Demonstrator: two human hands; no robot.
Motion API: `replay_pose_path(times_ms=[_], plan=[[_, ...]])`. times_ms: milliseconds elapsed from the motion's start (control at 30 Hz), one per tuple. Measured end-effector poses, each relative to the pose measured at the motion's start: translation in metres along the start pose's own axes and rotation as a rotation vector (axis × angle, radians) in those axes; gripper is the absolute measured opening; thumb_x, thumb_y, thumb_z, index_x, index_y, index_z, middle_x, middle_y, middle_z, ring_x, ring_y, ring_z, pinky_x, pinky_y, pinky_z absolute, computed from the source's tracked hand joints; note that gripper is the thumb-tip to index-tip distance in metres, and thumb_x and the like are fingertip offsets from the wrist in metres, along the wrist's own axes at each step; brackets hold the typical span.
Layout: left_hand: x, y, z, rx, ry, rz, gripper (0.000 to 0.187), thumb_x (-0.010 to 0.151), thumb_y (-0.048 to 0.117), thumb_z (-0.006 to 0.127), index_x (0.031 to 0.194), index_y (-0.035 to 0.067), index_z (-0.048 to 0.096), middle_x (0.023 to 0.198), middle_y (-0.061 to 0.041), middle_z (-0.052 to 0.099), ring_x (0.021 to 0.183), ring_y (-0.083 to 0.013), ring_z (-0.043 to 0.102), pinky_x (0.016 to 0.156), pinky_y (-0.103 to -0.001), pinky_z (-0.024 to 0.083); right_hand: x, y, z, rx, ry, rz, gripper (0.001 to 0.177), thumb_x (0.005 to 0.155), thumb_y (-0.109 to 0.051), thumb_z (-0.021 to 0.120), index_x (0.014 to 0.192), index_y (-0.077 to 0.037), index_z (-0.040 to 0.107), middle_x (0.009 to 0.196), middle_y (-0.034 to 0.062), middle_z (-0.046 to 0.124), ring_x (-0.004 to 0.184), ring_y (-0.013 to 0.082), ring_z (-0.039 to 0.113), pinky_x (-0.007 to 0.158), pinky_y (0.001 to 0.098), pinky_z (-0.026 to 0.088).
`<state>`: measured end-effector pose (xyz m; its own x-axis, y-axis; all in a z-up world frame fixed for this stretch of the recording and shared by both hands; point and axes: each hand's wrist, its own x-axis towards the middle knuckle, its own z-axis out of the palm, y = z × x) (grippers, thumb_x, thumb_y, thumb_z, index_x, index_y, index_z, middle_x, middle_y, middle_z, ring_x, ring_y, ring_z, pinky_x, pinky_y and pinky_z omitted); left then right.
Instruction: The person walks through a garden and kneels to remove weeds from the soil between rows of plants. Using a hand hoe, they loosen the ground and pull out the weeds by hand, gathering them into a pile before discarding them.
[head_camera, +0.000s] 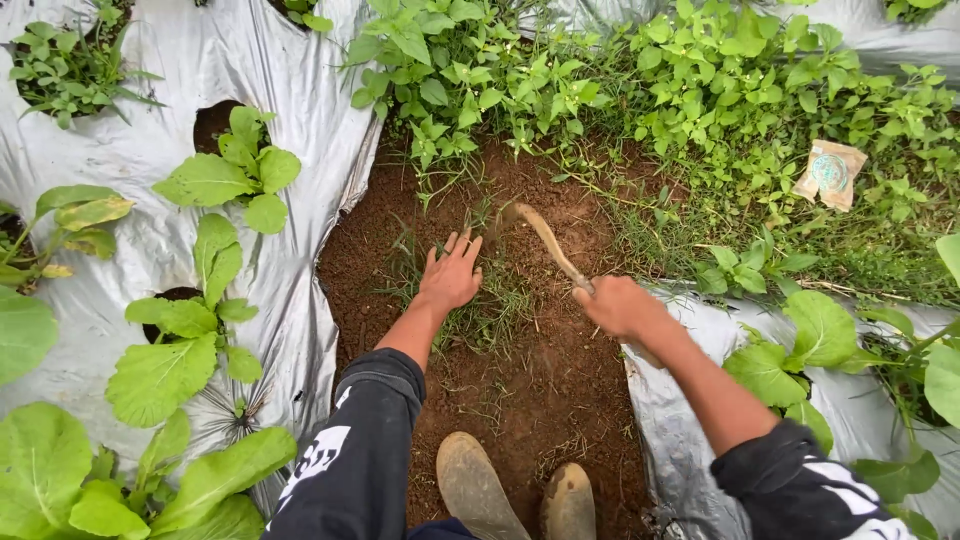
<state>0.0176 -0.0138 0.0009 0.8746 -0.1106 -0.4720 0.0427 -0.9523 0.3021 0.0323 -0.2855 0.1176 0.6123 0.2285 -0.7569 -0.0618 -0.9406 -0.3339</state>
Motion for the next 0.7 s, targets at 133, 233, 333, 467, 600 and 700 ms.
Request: replay_pose_path(times_ms=[133, 233, 333, 467, 600, 700], plan=[[0.019, -0.008, 0.032, 0.012, -0.119, 0.043, 0.058, 0.110, 0.030, 0.039, 0.166, 0.018, 0.025, 0.174, -0.008, 0.017, 0.162, -0.0300, 0.014, 0.132, -0.060, 0.016, -0.044, -0.028, -0.108, -0.445, 0.059, 0.047, 0.044, 0.110, -0.032, 0.041, 0.113, 0.005, 0.065, 0.079, 0.0179, 0.067, 0.067, 0.0244, 0.072, 0.067, 0.0385, 0.065], [0.056, -0.015, 0.066, 0.023, -0.161, 0.034, 0.060, 0.109, 0.030, 0.043, 0.165, 0.019, 0.026, 0.173, -0.008, 0.018, 0.160, -0.0296, 0.018, 0.133, -0.058, 0.016, -0.061, -0.040, -0.151, -0.722, 0.103, 0.058, 0.040, 0.106, -0.027, 0.046, 0.118, 0.006, 0.067, 0.091, 0.0213, 0.073, 0.084, 0.0300, 0.079, 0.078, 0.0424, 0.067], [0.057, -0.002, 0.057, 0.020, -0.292, 0.039, 0.060, 0.109, 0.029, 0.044, 0.166, 0.019, 0.027, 0.169, -0.010, 0.029, 0.158, -0.0332, 0.026, 0.132, -0.063, 0.014, -0.050, -0.020, -0.156, -0.644, 0.115, 0.087, 0.047, 0.107, -0.029, 0.044, 0.124, 0.010, 0.064, 0.091, 0.0239, 0.074, 0.078, 0.0294, 0.078, 0.078, 0.0430, 0.068], [0.103, -0.019, 0.054, 0.163, -0.477, 0.068, 0.059, 0.105, 0.042, 0.052, 0.161, 0.028, 0.040, 0.164, -0.016, 0.041, 0.147, -0.0412, 0.045, 0.118, -0.078, 0.027, -0.009, -0.012, -0.122, -0.056, 0.128, 0.110, 0.050, 0.109, -0.024, 0.037, 0.133, 0.018, 0.052, 0.081, 0.0203, 0.066, 0.057, 0.0227, 0.068, 0.059, 0.0368, 0.062], [0.096, -0.032, -0.024, 0.238, -0.340, 0.105, 0.051, 0.100, 0.042, 0.060, 0.150, 0.029, 0.057, 0.145, -0.015, 0.062, 0.130, -0.0437, 0.061, 0.109, -0.078, 0.037, 0.068, -0.001, -0.047, 0.290, 0.248, 0.035, 0.055, 0.110, -0.035, 0.040, 0.128, 0.015, 0.055, 0.072, 0.0153, 0.066, 0.054, 0.0224, 0.069, 0.058, 0.0416, 0.062], [0.105, -0.035, -0.062, 0.237, -0.217, 0.113, 0.037, 0.098, 0.041, 0.062, 0.133, 0.032, 0.071, 0.126, -0.009, 0.074, 0.109, -0.0388, 0.073, 0.098, -0.075, 0.050, 0.100, 0.003, -0.008, 0.404, 0.373, 0.048, 0.055, 0.107, -0.039, 0.037, 0.121, 0.010, 0.057, 0.069, 0.0135, 0.070, 0.054, 0.0228, 0.072, 0.061, 0.0438, 0.060]])
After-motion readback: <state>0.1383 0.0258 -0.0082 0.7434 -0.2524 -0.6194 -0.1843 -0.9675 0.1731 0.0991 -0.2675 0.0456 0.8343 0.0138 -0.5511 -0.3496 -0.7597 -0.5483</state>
